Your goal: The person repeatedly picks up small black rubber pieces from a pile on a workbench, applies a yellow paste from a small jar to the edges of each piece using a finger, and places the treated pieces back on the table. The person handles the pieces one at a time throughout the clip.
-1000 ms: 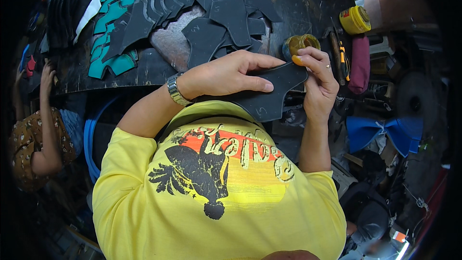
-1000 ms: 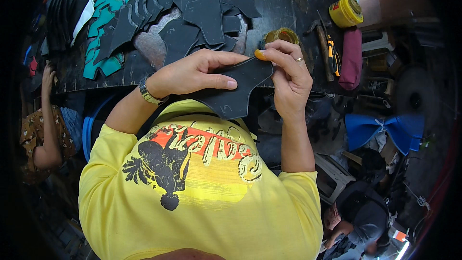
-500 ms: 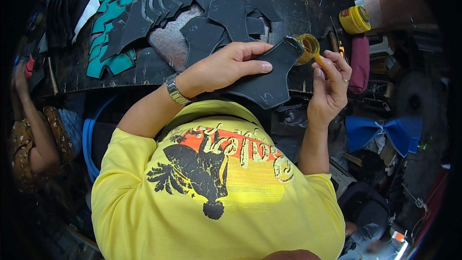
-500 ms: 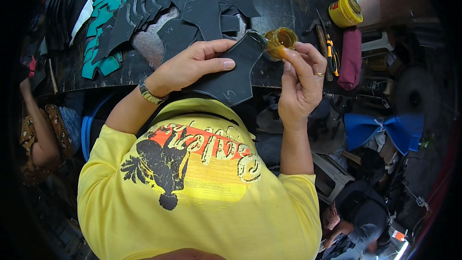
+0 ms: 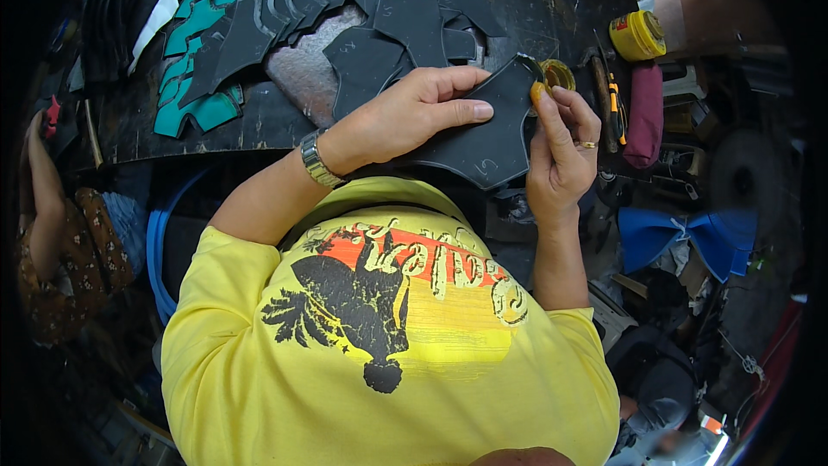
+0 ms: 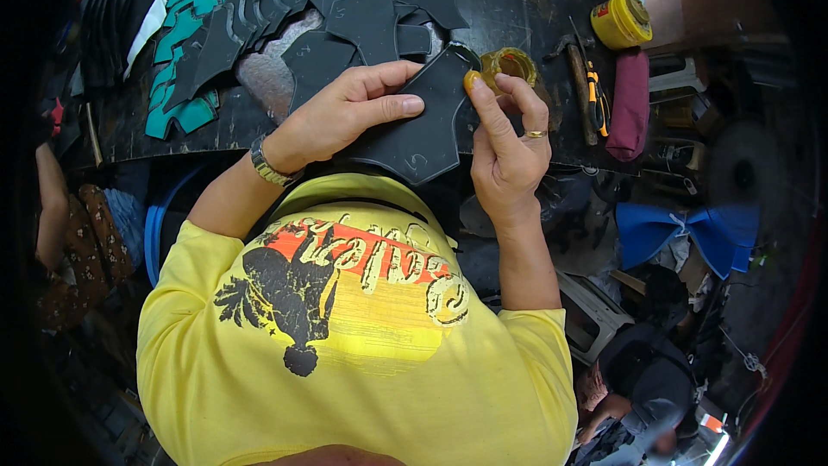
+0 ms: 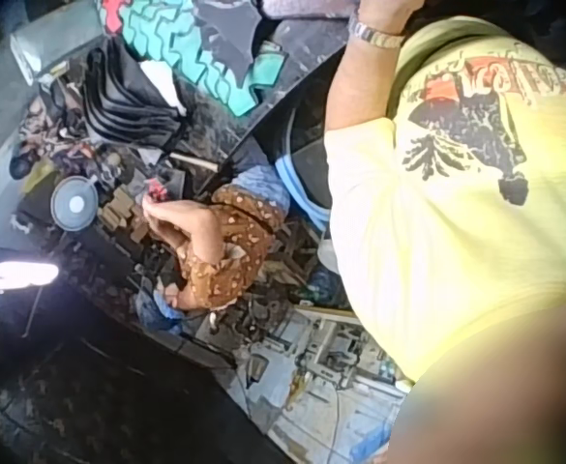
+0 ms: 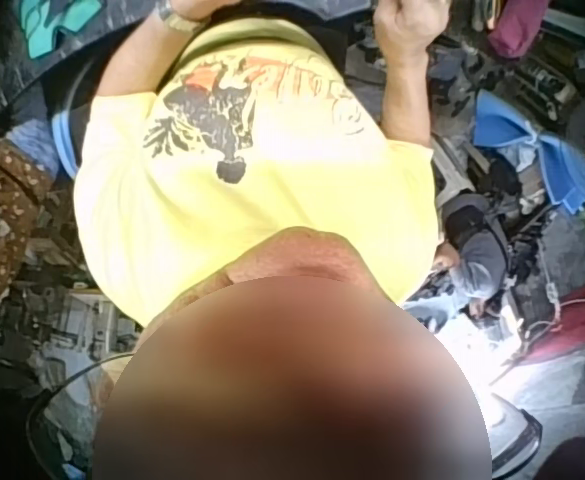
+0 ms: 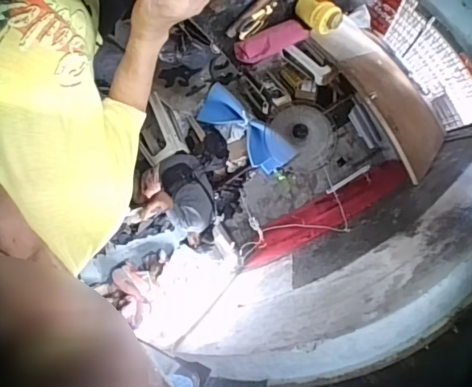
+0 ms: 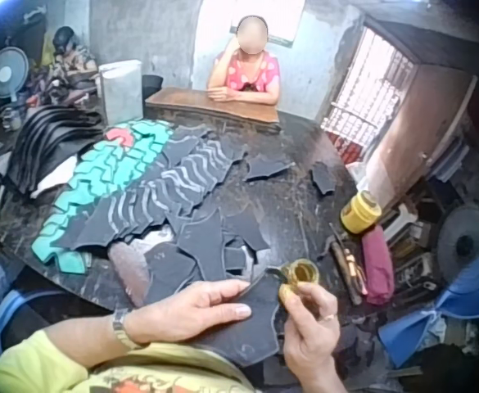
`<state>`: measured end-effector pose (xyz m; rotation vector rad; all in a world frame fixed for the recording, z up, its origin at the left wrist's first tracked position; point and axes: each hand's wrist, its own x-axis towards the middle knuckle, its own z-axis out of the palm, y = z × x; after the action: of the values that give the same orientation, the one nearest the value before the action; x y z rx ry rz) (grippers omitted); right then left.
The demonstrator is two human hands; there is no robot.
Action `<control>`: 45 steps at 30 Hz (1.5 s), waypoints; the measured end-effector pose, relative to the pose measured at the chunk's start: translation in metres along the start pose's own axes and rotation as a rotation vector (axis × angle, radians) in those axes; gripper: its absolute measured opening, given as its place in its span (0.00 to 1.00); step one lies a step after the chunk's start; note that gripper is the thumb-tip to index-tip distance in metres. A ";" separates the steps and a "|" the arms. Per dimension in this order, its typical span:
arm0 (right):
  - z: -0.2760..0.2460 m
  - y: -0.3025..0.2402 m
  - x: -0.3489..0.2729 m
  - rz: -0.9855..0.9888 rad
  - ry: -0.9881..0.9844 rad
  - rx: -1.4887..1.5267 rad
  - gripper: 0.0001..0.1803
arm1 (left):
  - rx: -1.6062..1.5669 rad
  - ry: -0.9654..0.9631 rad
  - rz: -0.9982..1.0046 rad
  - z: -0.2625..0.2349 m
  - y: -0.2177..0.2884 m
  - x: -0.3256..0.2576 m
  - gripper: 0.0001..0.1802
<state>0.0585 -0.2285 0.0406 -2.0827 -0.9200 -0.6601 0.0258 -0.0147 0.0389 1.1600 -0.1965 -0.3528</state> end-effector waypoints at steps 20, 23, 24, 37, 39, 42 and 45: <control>-0.006 -0.007 -0.009 0.039 -0.043 0.402 0.22 | -0.349 0.057 -0.097 -0.008 0.000 0.003 0.19; -0.011 -0.006 -0.010 -0.003 -0.041 0.423 0.20 | -0.365 0.063 -0.057 -0.014 0.004 0.004 0.18; -0.012 -0.005 -0.010 -0.014 -0.020 0.431 0.20 | -0.370 0.062 -0.025 -0.017 0.007 0.003 0.18; -0.016 0.112 -0.041 0.374 0.342 0.428 0.26 | 0.100 0.371 0.122 -0.075 0.059 0.062 0.21; -0.010 0.122 -0.052 0.440 0.370 0.440 0.26 | 0.196 0.403 0.081 -0.084 0.060 0.075 0.22; -0.007 0.129 -0.059 0.516 0.390 0.501 0.28 | 0.252 0.420 0.059 -0.090 0.058 0.091 0.22; -0.008 0.129 -0.056 0.585 0.363 0.562 0.30 | 0.380 0.468 0.042 -0.095 0.060 0.110 0.22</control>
<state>0.1232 -0.3160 -0.0485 -1.5374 -0.2202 -0.3830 0.1695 0.0473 0.0535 1.5764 0.1292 0.0029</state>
